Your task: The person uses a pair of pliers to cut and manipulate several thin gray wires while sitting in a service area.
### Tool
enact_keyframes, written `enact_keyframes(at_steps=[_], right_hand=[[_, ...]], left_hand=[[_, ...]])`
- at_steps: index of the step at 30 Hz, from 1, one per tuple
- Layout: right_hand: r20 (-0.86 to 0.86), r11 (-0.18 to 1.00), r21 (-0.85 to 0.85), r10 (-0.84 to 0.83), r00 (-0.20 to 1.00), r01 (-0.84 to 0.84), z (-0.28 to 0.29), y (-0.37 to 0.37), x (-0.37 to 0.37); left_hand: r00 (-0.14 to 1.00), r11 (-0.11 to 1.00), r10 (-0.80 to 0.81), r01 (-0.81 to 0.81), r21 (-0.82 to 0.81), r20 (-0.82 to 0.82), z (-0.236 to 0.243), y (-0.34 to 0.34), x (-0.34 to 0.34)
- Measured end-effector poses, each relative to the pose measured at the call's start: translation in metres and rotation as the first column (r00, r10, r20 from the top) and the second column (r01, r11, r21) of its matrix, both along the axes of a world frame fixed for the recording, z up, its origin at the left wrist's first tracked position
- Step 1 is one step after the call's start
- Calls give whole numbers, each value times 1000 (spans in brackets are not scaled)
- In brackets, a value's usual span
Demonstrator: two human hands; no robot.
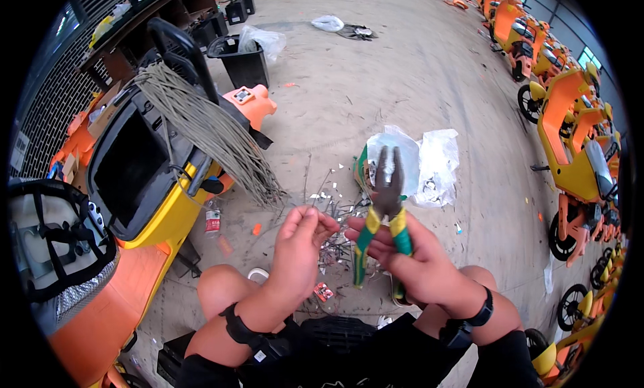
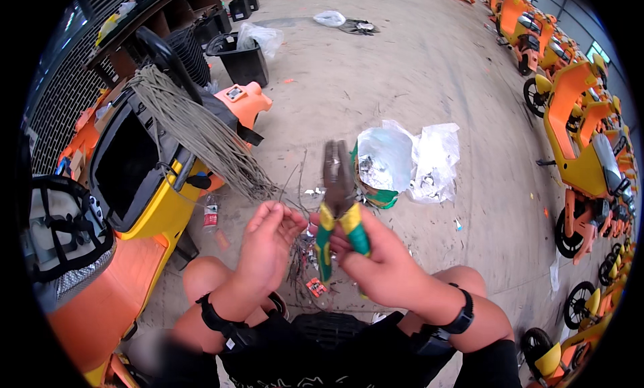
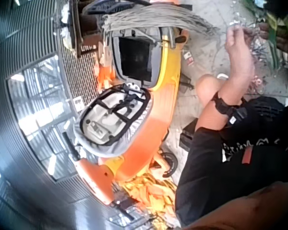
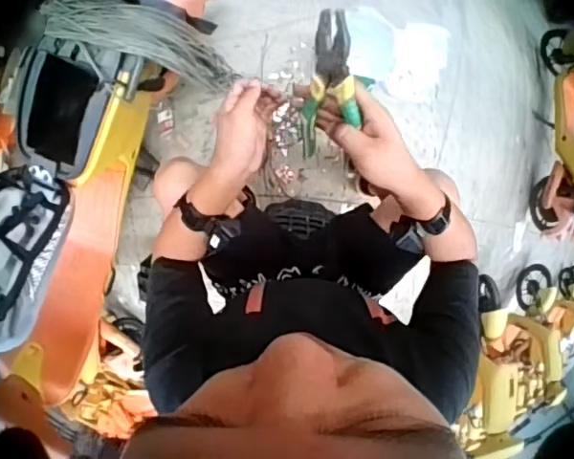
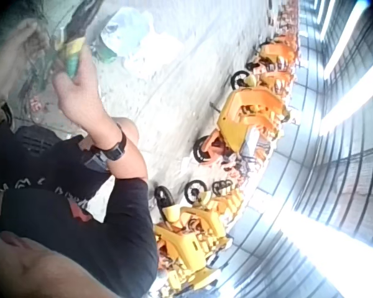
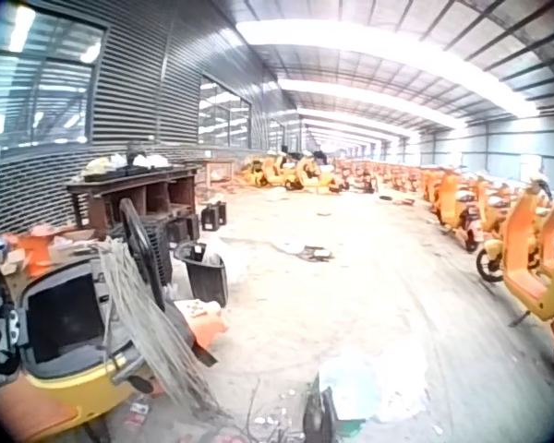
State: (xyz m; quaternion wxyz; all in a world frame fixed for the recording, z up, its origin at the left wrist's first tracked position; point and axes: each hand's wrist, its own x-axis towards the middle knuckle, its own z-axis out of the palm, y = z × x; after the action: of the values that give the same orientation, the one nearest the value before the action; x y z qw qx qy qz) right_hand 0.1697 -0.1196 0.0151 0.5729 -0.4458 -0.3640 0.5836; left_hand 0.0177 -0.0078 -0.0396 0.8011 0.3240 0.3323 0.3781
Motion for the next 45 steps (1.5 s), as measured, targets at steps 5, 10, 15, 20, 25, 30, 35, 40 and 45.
enact_keyframes(at_steps=[5,10,15,20,25,30,35,40,45], right_hand=[[57,977,-179,133,990,-121,-3,-12,15],[333,951,-276,232,914,-141,-17,-23,8],[577,981,-176,166,800,-77,-14,-25,6],[620,978,-196,181,764,-73,-8,-20,9],[632,970,-236,199,749,-59,-3,-19,7],[662,975,-214,185,726,-53,-3,-18,6],[679,989,-147,116,725,-21,-10,-19,5],[663,990,-138,99,742,-9,-12,-18,5],[689,996,-85,57,723,3,-12,-17,4]], left_hand=[[988,988,-152,151,38,15,14,12,-20],[984,983,-172,175,61,-42,17,1,-27],[983,978,-167,175,116,-74,17,-2,-25],[972,967,-202,218,131,-123,14,-7,-22],[942,936,-275,308,171,-193,13,-13,-20],[934,928,-301,334,164,-194,11,-16,-19],[930,922,-320,350,166,-180,11,-15,-19],[928,920,-328,356,166,-177,11,-16,-19],[910,909,-362,392,139,-202,15,-14,-20]])
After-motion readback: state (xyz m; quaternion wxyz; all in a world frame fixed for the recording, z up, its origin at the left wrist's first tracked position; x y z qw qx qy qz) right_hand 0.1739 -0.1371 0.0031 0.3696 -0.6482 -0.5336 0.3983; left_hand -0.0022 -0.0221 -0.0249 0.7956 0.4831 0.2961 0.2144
